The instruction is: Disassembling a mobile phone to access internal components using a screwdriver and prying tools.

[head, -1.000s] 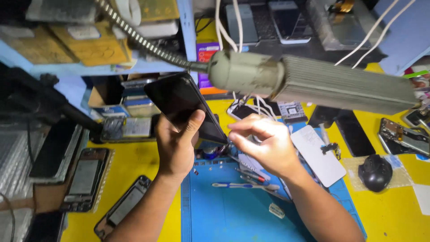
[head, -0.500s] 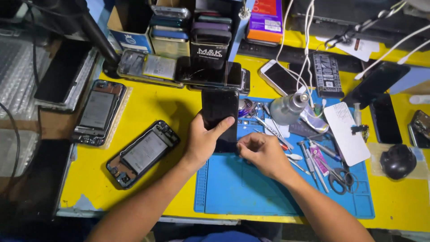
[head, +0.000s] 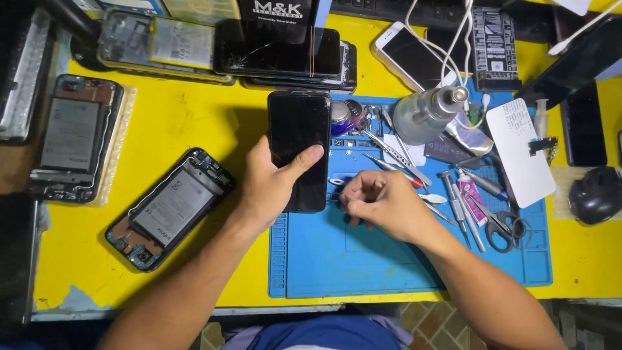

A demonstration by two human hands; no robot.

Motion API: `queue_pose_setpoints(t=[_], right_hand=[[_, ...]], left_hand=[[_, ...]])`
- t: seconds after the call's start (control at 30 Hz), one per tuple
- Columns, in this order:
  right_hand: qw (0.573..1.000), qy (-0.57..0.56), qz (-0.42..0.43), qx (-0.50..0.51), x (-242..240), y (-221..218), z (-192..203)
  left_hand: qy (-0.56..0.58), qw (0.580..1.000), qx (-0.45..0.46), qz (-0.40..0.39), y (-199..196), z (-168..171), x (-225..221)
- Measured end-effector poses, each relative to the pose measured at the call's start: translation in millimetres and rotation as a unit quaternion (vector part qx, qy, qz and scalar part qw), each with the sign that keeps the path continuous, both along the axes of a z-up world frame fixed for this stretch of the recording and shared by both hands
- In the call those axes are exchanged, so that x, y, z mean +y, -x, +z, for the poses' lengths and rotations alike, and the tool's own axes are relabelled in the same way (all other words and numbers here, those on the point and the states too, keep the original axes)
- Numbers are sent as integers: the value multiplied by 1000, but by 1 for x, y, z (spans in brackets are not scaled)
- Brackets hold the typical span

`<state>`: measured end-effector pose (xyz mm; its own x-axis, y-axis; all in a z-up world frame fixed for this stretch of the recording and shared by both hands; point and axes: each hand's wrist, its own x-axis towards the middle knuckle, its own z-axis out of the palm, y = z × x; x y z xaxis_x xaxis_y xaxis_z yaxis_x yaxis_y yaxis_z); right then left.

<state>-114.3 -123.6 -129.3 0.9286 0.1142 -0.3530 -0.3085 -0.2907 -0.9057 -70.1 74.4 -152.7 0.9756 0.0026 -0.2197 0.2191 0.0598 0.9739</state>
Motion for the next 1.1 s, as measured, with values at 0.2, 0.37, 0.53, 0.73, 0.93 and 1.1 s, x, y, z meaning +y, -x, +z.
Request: queue_pose_setpoints(t=[0.2,0.37,0.53,0.73,0.93,1.1], right_hand=[[999,32,-9,25,-13,-6,5],[986,138,72,62,-13,-4,16],[974,209,80,24,-22,-11,30],[940,320,25,-114,-64,-18,40],[921,374,18,-106,-94,-15,60],[870,442,217,-16,-114,7,49]], left_hand=[[-25,1000,-10,-9,-7,9,7],[183,983,0,-16,-10,-4,8],[278,960,3,-21,-7,5,4],[327,942,14,-78,5,29,0],[202,946,-115,-228,21,9,-1],[95,939,-75,-321,43,39,-5]])
